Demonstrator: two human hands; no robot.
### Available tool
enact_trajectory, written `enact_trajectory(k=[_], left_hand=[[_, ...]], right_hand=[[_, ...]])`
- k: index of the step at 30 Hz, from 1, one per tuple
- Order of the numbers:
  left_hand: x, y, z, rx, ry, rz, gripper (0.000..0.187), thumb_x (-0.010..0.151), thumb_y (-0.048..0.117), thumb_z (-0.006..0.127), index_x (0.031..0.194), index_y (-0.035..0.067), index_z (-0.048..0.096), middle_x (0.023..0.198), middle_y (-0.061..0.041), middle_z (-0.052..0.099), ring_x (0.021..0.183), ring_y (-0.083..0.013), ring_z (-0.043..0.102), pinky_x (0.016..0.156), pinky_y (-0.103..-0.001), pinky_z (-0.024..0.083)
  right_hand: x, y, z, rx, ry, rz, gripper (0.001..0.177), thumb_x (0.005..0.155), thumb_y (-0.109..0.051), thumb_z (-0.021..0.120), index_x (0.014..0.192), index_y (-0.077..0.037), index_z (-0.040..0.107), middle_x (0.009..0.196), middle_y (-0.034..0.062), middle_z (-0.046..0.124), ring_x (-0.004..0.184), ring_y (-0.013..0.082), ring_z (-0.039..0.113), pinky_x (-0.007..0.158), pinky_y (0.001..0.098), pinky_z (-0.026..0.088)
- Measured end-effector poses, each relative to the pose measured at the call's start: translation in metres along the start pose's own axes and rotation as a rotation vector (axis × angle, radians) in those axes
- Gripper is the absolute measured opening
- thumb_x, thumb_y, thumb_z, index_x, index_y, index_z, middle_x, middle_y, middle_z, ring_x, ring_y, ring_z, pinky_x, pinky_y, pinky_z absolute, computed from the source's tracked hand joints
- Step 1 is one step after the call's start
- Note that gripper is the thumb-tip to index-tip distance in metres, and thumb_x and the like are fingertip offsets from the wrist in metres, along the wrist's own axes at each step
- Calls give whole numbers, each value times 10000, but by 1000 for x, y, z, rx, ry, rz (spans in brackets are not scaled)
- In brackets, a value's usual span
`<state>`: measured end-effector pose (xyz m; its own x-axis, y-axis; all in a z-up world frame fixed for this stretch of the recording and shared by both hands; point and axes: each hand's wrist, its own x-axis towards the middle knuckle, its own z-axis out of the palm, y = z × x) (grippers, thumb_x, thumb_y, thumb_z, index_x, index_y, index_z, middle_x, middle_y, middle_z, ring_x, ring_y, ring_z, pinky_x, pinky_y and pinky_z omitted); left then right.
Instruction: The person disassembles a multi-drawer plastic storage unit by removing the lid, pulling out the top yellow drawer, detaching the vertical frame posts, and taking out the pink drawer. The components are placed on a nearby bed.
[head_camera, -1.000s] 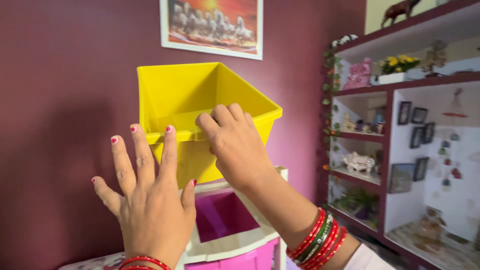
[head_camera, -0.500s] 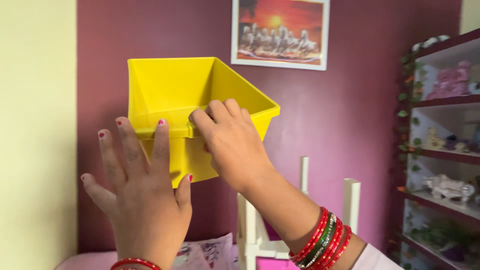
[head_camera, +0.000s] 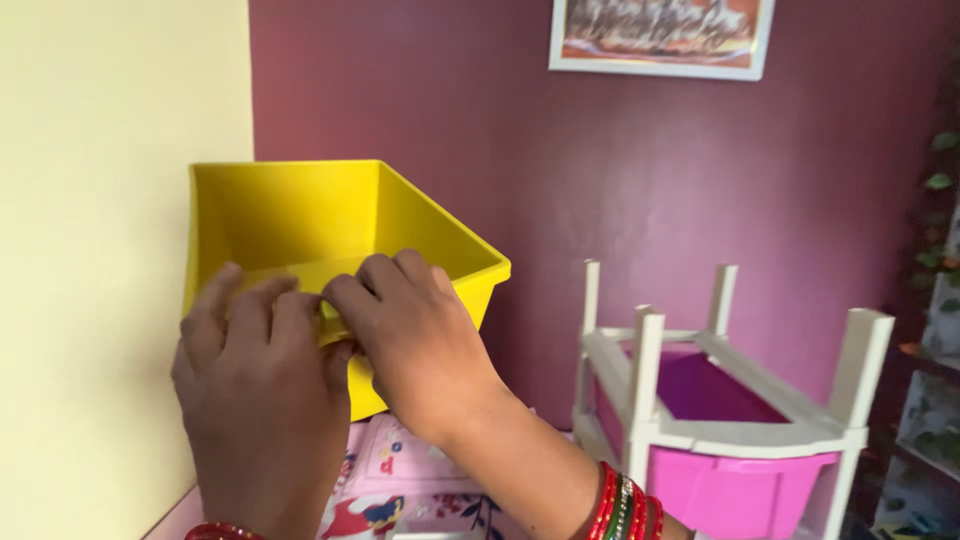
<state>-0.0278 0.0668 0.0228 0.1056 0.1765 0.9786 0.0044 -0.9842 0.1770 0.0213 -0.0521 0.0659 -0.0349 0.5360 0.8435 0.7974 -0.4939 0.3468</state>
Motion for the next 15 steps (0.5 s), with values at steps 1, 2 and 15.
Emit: enact_trajectory(k=[1, 2, 15], left_hand=[[9, -18, -4, -43, -31, -9, 373, 763, 205, 804, 1092, 82, 679, 1169, -96, 649, 1330, -346, 499, 1039, -513, 428], [15, -35, -6, -66, -73, -17, 364, 744, 188, 813, 1067, 85, 681, 1125, -89, 654, 1271, -343, 518, 1010, -498, 442], [-36, -162, 31, -104, -361, -150, 355, 745, 188, 810, 1048, 64, 674, 1041, -113, 655, 1142, -375, 524, 942, -468, 470]], right_hand=[[12, -10, 10, 5, -15, 29, 385, 753, -97, 732, 1127, -98, 642, 1023, 75, 609, 1057, 312, 555, 913, 437, 450], [20, -19, 20, 10, -31, 59, 385, 751, -95, 737, 1126, -97, 649, 1016, 77, 609, 1050, 314, 555, 902, 437, 450], [4, -61, 136, 43, -312, 234, 339, 751, -67, 738, 1081, -72, 661, 1006, 85, 687, 1023, 281, 609, 880, 439, 425]])
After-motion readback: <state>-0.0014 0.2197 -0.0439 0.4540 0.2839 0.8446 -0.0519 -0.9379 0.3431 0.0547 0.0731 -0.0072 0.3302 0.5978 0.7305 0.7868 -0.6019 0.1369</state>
